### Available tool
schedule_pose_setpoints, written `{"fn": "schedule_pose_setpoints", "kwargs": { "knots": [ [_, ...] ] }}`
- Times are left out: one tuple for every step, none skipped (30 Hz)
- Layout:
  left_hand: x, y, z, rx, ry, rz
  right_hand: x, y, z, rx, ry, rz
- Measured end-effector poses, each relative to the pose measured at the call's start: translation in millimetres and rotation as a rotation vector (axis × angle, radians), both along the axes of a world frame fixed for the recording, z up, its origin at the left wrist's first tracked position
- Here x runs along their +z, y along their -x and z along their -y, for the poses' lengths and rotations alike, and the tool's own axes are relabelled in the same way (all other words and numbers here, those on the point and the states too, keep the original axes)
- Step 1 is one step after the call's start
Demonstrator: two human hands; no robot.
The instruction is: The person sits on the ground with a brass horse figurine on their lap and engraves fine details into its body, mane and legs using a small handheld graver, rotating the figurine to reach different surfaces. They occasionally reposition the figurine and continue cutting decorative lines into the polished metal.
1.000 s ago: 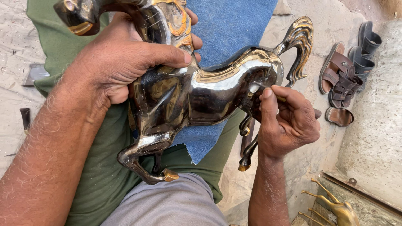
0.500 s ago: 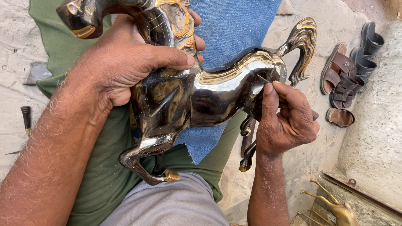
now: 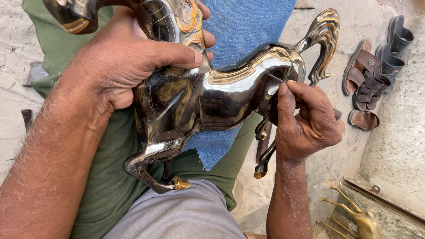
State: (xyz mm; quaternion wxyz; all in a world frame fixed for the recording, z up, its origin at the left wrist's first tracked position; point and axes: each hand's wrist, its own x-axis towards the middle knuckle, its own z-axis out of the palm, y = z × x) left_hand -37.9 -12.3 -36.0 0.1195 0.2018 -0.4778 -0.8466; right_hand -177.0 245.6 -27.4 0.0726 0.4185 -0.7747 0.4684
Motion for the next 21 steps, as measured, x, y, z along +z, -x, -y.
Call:
{"fn": "schedule_pose_setpoints", "kwargs": {
  "knots": [
    [-0.4, 0.1, 0.2, 0.002, 0.006, 0.001, 0.8, 0.4, -0.5, 0.005, -0.004, -0.001],
    [-0.9, 0.0, 0.3, 0.002, 0.005, 0.004, 1.4, 0.7, -0.9, 0.01, -0.008, -0.003],
    [-1.6, -0.3, 0.5, 0.003, 0.004, 0.007, 2.2, 0.9, -1.2, 0.013, -0.012, 0.0],
    [-2.5, -0.8, 0.6, 0.004, 0.003, 0.011, 2.8, 0.8, -1.6, 0.017, -0.017, 0.0],
    [-3.5, -0.6, 0.5, -0.001, -0.009, -0.006, 3.3, 0.8, -2.0, 0.02, -0.022, 0.0],
    [-4.5, 0.0, 0.3, -0.006, -0.02, -0.023, 3.9, 0.6, -2.5, 0.023, -0.028, -0.003],
    [-5.3, 0.1, 0.3, -0.012, -0.031, -0.042, 4.1, 0.6, -2.9, 0.028, -0.031, -0.004],
    [-5.6, -0.2, 0.4, -0.012, -0.043, -0.051, 4.3, 0.7, -3.2, 0.033, -0.033, -0.005],
    [-5.7, -0.5, 0.4, -0.012, -0.055, -0.061, 4.4, 0.8, -3.6, 0.04, -0.033, -0.003],
    [-5.4, -0.5, 0.0, -0.01, -0.067, -0.071, 4.3, 1.0, -3.9, 0.047, -0.032, -0.005],
    [-5.0, -0.1, -0.3, -0.005, -0.073, -0.047, 4.3, 1.2, -4.2, 0.054, -0.032, -0.006],
    [-4.1, 0.3, 0.0, -0.001, -0.076, -0.023, 3.7, 1.4, -4.2, 0.058, -0.027, -0.01],
    [-2.9, 0.3, 0.1, 0.006, -0.08, 0.002, 3.5, 1.5, -4.4, 0.062, -0.026, -0.013],
    [-1.8, 0.6, 0.3, 0.006, -0.074, 0.002, 3.2, 1.6, -4.6, 0.065, -0.024, -0.016],
    [-0.6, 1.0, 0.5, 0.007, -0.068, 0.002, 3.0, 1.7, -4.9, 0.065, -0.025, -0.02],
    [0.3, 1.5, 0.8, 0.007, -0.062, 0.002, 2.8, 1.6, -5.4, 0.068, -0.023, -0.02],
    [1.3, 1.0, 0.3, 0.006, -0.068, 0.007, 2.6, 1.5, -5.9, 0.071, -0.021, -0.02],
    [1.8, 0.6, 0.2, 0.004, -0.074, 0.012, 2.1, 1.1, -6.4, 0.076, -0.017, -0.018],
    [2.2, 0.6, 0.3, 0.002, -0.08, 0.016, 1.7, 1.0, -6.9, 0.076, -0.014, -0.016],
    [2.2, 0.5, 0.4, 0.007, -0.094, 0.023, 1.2, 0.9, -7.4, 0.077, -0.012, -0.014],
    [2.2, -0.1, 0.5, 0.011, -0.107, 0.032, 0.7, 0.6, -8.0, 0.071, -0.012, -0.009]
  ]
}}
